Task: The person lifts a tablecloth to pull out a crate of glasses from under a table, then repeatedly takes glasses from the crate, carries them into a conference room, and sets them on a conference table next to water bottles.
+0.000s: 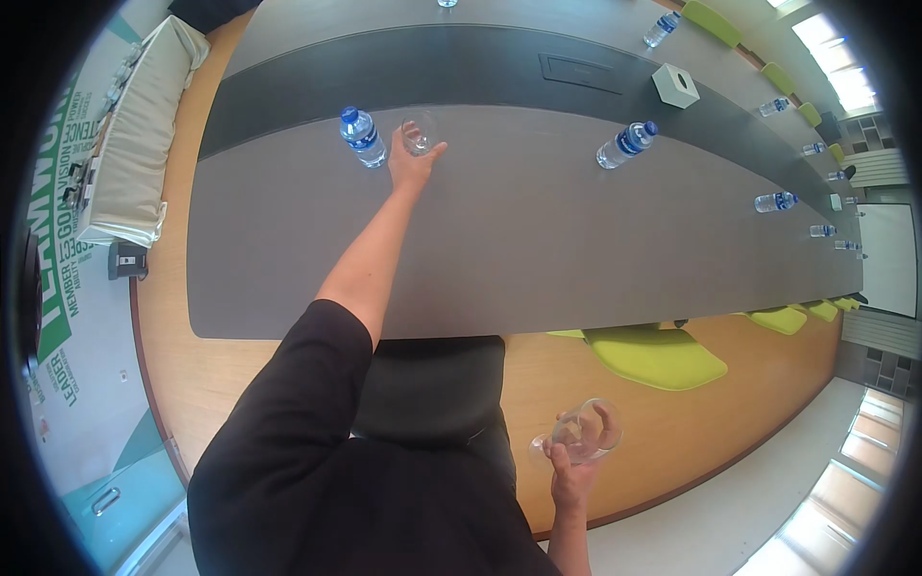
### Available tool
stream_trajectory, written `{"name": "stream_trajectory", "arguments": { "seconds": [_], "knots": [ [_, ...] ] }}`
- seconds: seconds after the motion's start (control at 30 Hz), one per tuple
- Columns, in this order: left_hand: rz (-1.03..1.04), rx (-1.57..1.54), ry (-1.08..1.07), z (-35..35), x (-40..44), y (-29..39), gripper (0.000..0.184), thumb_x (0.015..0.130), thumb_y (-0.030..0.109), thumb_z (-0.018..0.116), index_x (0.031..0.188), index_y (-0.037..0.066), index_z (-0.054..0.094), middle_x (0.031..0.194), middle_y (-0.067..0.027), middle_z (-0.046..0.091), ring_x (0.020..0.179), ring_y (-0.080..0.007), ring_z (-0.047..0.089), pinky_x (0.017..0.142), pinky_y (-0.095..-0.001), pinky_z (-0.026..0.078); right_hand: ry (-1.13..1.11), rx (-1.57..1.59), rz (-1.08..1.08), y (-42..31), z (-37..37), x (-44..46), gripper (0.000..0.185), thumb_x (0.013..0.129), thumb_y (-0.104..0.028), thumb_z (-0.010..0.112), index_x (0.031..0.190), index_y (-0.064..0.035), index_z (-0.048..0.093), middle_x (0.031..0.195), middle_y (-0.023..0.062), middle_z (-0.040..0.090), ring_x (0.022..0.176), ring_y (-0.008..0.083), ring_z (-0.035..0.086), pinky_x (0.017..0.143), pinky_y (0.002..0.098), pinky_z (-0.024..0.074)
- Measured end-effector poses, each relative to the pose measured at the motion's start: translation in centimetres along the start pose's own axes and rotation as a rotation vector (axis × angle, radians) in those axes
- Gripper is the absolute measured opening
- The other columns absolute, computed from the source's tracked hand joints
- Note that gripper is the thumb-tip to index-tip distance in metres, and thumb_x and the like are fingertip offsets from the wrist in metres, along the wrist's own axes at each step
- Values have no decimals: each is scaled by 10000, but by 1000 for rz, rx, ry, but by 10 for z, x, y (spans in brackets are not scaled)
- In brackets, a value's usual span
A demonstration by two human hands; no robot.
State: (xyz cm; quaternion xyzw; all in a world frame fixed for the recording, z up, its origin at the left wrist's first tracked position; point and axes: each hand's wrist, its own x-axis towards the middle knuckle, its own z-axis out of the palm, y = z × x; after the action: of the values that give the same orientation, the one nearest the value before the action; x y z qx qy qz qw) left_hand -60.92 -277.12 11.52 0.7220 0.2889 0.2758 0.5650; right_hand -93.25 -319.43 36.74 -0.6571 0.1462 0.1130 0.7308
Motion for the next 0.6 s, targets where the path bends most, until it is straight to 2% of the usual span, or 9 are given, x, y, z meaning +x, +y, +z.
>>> {"name": "stream_trajectory", "arguments": {
  "seconds": [0.27, 0.6],
  "knots": [
    [-18, 33, 44, 13, 11, -7, 793, 717, 226, 973, 1372, 117, 540, 1300, -97, 658, 1106, -239, 691, 935, -372, 592, -14, 12, 37, -5, 1, 5, 956, 789, -247, 917, 1528, -182, 315, 1297, 109, 488, 1094, 210, 555, 718, 319, 547],
    [-48, 24, 127, 15, 7, -8, 823, 730, 236, 969, 1404, 106, 515, 1322, -120, 640, 1135, -248, 689, 900, -369, 602, 3, -25, 4, 6, -10, 6, 944, 794, -254, 905, 1528, -169, 318, 1367, 62, 438, 1159, 229, 549, 745, 324, 581]
  ]
}}
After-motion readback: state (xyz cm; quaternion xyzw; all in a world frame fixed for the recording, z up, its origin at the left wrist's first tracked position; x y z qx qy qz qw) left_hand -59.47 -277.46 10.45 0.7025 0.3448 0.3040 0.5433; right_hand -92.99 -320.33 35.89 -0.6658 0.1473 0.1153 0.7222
